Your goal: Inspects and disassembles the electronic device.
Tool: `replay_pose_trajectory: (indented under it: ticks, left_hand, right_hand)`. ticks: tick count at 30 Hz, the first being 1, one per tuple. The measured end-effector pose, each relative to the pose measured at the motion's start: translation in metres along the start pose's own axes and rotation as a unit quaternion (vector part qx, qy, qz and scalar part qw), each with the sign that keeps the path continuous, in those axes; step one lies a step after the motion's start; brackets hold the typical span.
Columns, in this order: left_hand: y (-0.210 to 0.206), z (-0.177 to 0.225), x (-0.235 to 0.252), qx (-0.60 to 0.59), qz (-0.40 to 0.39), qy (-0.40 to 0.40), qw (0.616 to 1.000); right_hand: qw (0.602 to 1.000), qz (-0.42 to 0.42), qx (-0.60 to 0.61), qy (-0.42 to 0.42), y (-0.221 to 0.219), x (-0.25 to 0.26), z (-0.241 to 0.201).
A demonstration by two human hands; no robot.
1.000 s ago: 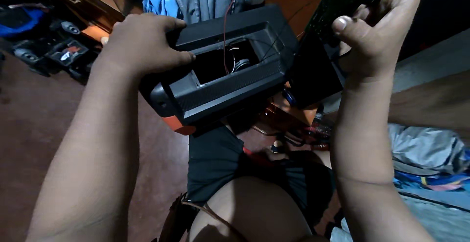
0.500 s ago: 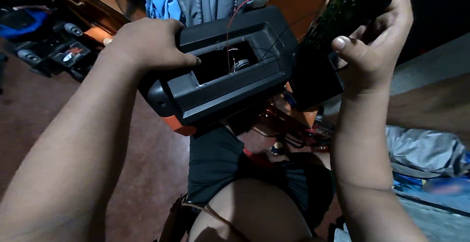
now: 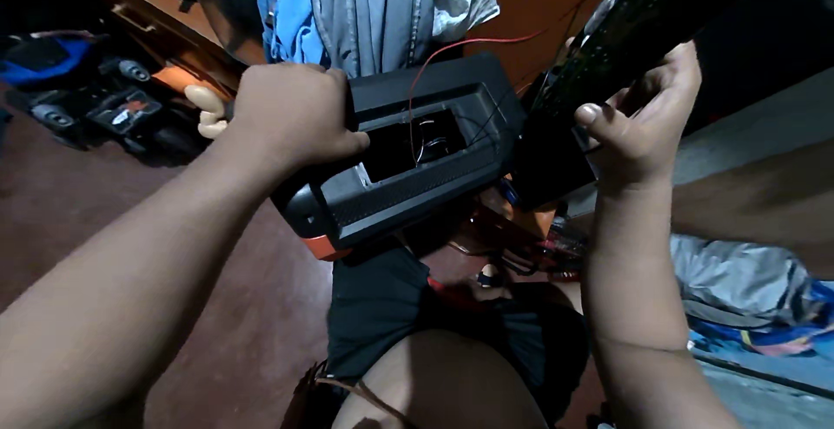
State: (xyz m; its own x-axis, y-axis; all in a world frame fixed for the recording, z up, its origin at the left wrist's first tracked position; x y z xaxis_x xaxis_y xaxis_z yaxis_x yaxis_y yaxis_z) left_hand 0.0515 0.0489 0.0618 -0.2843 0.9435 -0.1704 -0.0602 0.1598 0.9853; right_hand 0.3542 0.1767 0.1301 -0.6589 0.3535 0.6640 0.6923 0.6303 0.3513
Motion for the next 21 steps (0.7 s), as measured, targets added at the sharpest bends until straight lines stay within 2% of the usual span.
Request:
replay_pose_trajectory:
  ticks: [3, 7, 15, 21]
  left_hand:
    - [0.004, 0.002, -0.005, 0.014, 0.019, -0.018, 1.0]
    - [0.001, 0.004, -0.026, 0.009, 0.082, -0.05, 0.995]
    - [-0.018, 0.029, -0.083, 0.004, 0.182, -0.056, 0.982]
    - [-0.023, 0.038, -0.096, 0.015, 0.202, -0.054, 0.978]
  right_hand:
    - [1.0, 0.004, 0.008, -0.006, 0.001, -0.002, 0.003]
    - [1.0, 0.001, -0.016, 0.012, 0.0, -0.01, 0.006]
    - [0.998, 0.011, -0.064, -0.008, -0.005, -0.046, 0.006]
    - [0.997, 0.018, -0.07, -0.005, -0.006, -0.057, 0.003]
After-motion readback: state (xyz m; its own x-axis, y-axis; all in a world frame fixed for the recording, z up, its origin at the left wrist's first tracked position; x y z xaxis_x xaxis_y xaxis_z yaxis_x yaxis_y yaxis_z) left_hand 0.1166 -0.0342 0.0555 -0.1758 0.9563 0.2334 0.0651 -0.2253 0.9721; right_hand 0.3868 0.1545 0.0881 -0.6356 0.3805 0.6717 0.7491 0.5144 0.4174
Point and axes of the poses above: each hand's wrist, its own x-axis towards the middle knuckle, its own y-axis out of the back of the hand, z = x × y, the point moved 7 cm from there along x, towards the middle knuckle, and after that the axes turned 10 degrees about -z, right-handed, at the moved point
